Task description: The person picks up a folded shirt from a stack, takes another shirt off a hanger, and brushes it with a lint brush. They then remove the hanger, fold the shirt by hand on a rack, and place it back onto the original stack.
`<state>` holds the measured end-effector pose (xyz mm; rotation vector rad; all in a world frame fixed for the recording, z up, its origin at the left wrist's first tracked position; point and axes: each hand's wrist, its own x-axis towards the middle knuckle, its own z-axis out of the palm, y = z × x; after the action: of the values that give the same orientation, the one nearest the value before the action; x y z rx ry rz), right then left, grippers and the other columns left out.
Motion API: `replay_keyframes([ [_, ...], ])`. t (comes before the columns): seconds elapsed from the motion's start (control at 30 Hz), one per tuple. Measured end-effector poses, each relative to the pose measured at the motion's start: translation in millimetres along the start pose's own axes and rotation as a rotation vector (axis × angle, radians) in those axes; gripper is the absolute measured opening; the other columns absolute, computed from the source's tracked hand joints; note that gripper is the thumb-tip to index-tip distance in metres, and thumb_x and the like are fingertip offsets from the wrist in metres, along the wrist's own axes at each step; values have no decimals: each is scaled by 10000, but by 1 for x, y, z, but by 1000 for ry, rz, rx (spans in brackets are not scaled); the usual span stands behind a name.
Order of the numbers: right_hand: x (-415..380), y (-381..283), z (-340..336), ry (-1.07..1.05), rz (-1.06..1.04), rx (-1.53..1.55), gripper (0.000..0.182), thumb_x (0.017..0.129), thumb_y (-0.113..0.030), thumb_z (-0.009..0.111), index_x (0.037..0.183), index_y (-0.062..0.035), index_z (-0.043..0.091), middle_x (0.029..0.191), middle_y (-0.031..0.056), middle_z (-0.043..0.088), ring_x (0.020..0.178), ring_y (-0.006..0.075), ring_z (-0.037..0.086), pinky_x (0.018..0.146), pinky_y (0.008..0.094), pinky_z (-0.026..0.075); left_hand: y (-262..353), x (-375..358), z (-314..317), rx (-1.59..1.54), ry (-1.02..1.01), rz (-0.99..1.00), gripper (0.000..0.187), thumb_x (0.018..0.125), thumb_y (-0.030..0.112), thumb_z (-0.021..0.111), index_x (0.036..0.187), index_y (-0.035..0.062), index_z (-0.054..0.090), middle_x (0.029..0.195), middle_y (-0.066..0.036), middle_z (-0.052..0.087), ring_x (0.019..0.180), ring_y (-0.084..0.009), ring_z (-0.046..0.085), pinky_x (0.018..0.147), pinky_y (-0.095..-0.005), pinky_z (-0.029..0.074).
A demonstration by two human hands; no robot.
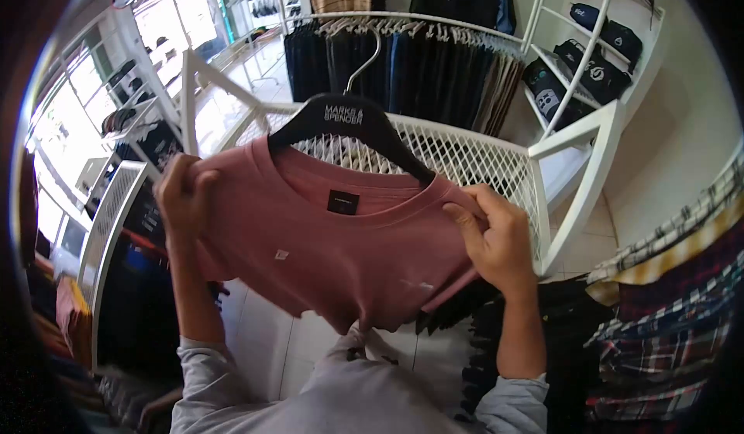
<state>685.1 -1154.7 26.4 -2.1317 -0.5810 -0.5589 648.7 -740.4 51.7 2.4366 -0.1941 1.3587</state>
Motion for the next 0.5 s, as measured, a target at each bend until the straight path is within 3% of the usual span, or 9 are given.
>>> replay_keyframes([
  [0.07, 46, -10, -11, -30, 55, -29, 295, 984, -284, 713, 1007, 6, 667, 696, 112, 614, 638, 121, 545, 598, 301, 444, -23, 54, 15, -48, -76, -18, 281, 977, 219, 651, 854, -29, 600, 702, -165, 506, 626, -247, 505, 617, -376, 418],
  [0.13, 102, -9, -13, -71, 110, -116, 359, 1012, -351, 666, 1023, 7, 660, 689, 93, 578, 649, 100, 490, 604, 291, 428, -32, 117, 42, -53, -144, 4, 346, 1000, 277, 633, 855, -37, 633, 670, -185, 527, 600, -259, 509, 608, -382, 422],
  [0.17, 133, 3, -12, -157, 167, -168, 369, 1018, -378, 638, 1058, -12, 668, 730, 138, 632, 664, 145, 582, 639, 320, 459, -40, 141, 65, -67, -139, 9, 346, 1000, 277, 633, 855, -37, 633, 670, -185, 527, 600, -259, 509, 608, -382, 422],
  [0.2, 163, 21, -6, -146, 168, -178, 369, 1018, -378, 638, 1058, -12, 668, 730, 138, 632, 664, 145, 582, 639, 320, 459, -48, 165, 90, -39, -233, -59, 426, 1005, 356, 620, 830, -31, 650, 669, -207, 564, 600, -316, 544, 611, -419, 434],
  [0.27, 215, 76, 22, -174, 91, -236, 342, 1007, -369, 642, 1077, -37, 689, 804, 175, 688, 734, 252, 677, 687, 359, 493, -85, 198, 155, 15, -353, -75, 571, 1016, 508, 566, 824, -14, 700, 713, -255, 644, 667, -411, 632, 657, -493, 466],
  [0.33, 245, 148, 65, -175, 182, -151, 339, 993, -383, 641, 1045, -55, 707, 894, 203, 713, 859, 379, 694, 746, 416, 516, -130, 196, 243, -71, -415, -72, 599, 1011, 542, 549, 840, -13, 693, 765, -273, 666, 756, -464, 647, 706, -522, 485],
  [0.4, 247, 204, 116, -207, 281, -309, 349, 982, -397, 642, 1002, -53, 699, 916, 204, 720, 882, 421, 682, 766, 454, 525, -165, 166, 316, -111, -533, -131, 598, 1007, 547, 548, 857, -14, 685, 827, -290, 676, 826, -491, 649, 738, -534, 495],
  [0.5, 222, 257, 165, -283, 323, -399, 369, 975, -420, 641, 1004, -54, 680, 965, 200, 722, 940, 429, 668, 802, 488, 522, -194, 118, 378, -92, -677, -121, 585, 1011, 526, 542, 814, -11, 666, 816, -279, 680, 825, -471, 663, 754, -534, 497],
])
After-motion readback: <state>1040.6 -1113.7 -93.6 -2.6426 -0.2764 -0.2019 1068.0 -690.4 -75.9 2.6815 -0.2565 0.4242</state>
